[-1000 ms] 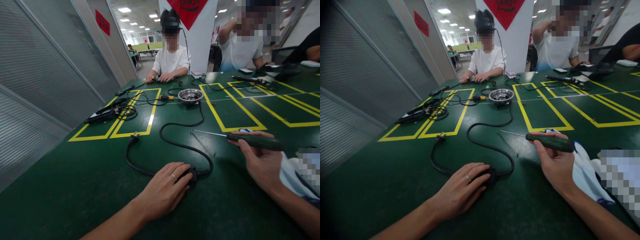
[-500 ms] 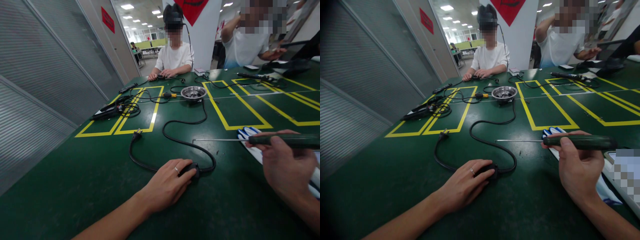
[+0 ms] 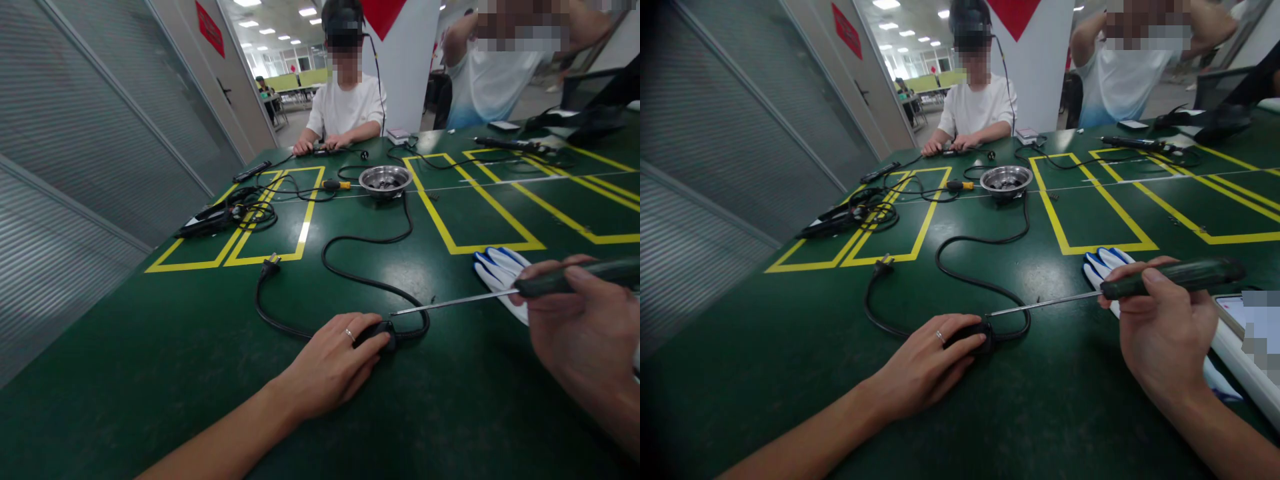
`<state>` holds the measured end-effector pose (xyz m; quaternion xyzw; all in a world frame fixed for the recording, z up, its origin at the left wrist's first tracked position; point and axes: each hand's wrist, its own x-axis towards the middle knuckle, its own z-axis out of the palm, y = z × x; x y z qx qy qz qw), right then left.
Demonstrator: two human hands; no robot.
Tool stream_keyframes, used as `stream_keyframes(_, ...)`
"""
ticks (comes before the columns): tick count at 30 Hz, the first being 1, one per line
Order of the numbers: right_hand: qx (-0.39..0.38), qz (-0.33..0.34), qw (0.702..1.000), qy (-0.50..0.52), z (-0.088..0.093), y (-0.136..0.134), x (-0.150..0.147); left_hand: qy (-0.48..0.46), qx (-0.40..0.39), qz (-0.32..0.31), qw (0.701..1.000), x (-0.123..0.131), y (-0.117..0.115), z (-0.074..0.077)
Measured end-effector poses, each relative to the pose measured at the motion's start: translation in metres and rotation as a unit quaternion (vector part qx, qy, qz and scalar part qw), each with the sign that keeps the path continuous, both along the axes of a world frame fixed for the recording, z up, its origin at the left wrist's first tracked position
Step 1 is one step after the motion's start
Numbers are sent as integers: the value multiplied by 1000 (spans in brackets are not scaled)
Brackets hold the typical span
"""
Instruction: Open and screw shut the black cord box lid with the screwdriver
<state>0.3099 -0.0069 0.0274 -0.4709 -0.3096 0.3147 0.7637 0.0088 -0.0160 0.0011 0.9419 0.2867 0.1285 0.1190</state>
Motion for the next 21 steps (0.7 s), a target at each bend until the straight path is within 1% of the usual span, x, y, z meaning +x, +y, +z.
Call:
stream_keyframes(4, 5, 13, 1000, -1, -1, -1, 1, 4, -1, 4, 1000, 1, 0, 0)
stream_keyframes(10, -2, 3, 1000, -20, 4, -4, -5, -1, 2, 1, 1000, 1, 1, 1)
stream_keyframes(18, 22, 17, 999, -34, 3, -5, -8, 15, -2, 3, 1000, 2, -1, 2)
stream_keyframes(21, 30, 18, 999, -29, 4, -7, -8, 5, -4, 7, 1000, 3, -2, 1)
